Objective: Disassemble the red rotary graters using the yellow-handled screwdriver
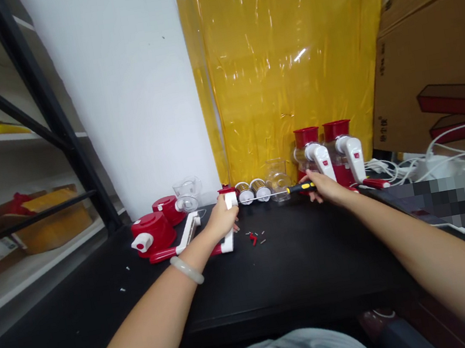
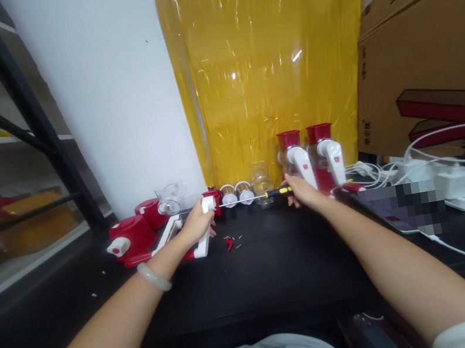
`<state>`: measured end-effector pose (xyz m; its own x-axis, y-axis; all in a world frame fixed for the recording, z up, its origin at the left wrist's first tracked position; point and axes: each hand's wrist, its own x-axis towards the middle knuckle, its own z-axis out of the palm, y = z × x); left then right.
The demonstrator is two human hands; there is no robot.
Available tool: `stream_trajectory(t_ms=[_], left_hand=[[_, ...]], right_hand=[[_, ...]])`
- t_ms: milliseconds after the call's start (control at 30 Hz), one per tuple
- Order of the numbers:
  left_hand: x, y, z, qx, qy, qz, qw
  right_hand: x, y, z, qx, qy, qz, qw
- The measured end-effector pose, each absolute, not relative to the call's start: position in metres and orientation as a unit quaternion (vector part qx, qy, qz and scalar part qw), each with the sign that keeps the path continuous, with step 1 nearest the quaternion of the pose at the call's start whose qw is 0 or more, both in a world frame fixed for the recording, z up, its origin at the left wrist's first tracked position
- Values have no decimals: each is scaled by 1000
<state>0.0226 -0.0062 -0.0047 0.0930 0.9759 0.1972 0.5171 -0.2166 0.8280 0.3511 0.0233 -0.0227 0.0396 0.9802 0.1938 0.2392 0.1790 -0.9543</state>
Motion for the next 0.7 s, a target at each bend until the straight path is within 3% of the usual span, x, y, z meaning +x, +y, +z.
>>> stream_trajectory(t_ms=[267,700], left_hand=[[22,-6,-4,680,547,391,292],[22,-7,-3,676,558,383,290]], right_hand=[[348,20,-23,-464,-544,407,568],[355,13,-17,-341,-506,536,583]])
